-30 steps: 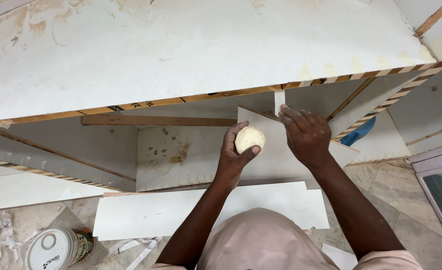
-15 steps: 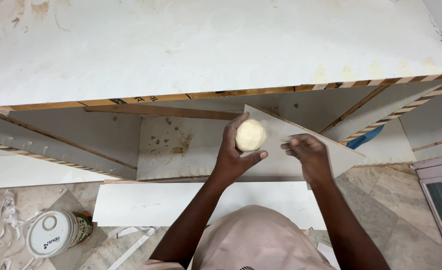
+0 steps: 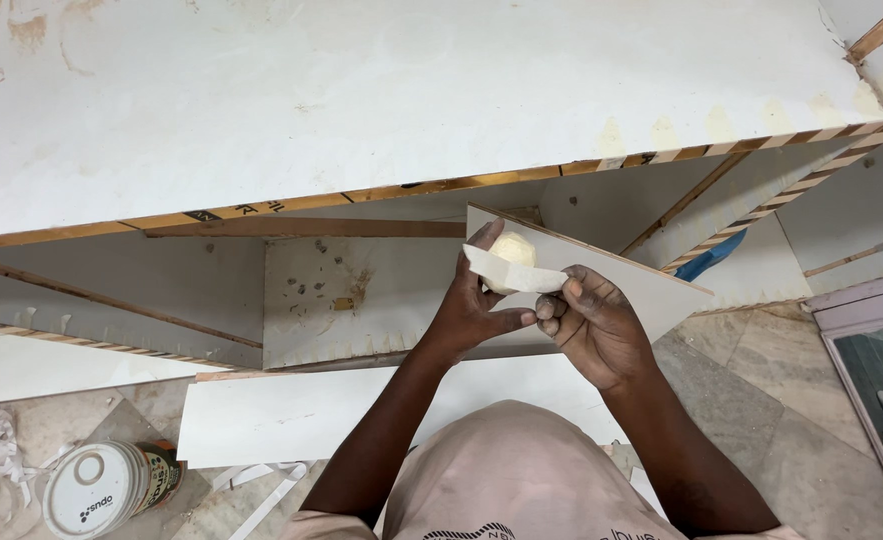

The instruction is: The person applies putty to the edges of a white cabinet using a small ball of putty held in the left hand and a putty knife in the right hand. They repeatedly press and smooth the putty along the cabinet's edge.

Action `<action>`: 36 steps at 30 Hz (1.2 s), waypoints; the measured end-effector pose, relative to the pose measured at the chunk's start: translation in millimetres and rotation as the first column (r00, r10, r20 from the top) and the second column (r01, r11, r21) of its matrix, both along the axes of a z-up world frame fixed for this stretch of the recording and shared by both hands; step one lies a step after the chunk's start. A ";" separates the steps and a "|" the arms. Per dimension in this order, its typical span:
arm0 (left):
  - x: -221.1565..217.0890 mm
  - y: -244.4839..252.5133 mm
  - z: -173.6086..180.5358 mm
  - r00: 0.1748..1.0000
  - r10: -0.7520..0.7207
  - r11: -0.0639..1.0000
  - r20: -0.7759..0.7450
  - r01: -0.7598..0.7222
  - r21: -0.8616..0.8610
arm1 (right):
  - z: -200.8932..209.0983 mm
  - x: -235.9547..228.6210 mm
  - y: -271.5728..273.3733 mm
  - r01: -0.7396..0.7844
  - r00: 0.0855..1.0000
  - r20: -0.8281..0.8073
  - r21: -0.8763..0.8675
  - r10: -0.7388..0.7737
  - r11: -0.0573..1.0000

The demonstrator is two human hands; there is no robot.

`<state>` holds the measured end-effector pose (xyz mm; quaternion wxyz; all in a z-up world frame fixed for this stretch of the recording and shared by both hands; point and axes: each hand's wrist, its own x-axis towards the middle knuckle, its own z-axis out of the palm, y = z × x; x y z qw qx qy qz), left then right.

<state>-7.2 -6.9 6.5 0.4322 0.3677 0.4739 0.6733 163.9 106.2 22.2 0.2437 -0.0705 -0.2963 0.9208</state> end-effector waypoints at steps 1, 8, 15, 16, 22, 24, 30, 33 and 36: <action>-0.4 -1.2 0.3 1.000 0.000 1.000 0.001 0.000 -0.001 | -0.8 -0.2 0.6 0.006 1.000 0.011 -0.006 -0.006 1.000; -3.0 0.9 -5.7 0.995 0.072 0.997 -0.066 -0.073 -0.007 | -15.0 4.0 1.0 0.045 0.994 0.104 -0.047 -0.040 0.998; 2.1 2.8 -1.0 0.993 0.088 0.996 0.085 -0.088 0.002 | -26.1 7.1 4.8 0.081 0.988 0.132 -0.050 -0.074 0.995; 2.9 2.7 0.2 0.991 0.106 0.994 0.081 -0.107 -0.001 | -26.8 7.5 4.8 0.091 0.987 0.140 -0.047 -0.083 0.995; 4.7 2.7 4.8 0.973 0.196 0.980 0.119 -0.196 -0.012 | -28.4 9.7 4.3 0.161 0.966 0.210 -0.041 -0.149 0.986; 6.1 2.5 4.4 0.973 0.207 0.978 0.099 -0.209 0.014 | -28.1 9.7 2.9 0.196 0.948 0.259 -0.019 -0.184 0.980; 16.2 3.8 3.7 0.961 0.246 0.964 0.127 -0.257 0.074 | -28.0 3.8 -3.2 0.278 0.898 0.357 -0.006 -0.257 0.961; 24.0 6.6 4.2 0.951 0.263 0.956 0.164 -0.280 0.090 | -31.2 -1.9 -6.0 0.319 0.883 0.366 -0.010 -0.293 0.948; 30.9 9.5 3.5 0.943 0.263 0.947 0.202 -0.292 0.132 | -35.3 -8.5 -8.6 0.328 0.888 0.339 0.010 -0.311 0.945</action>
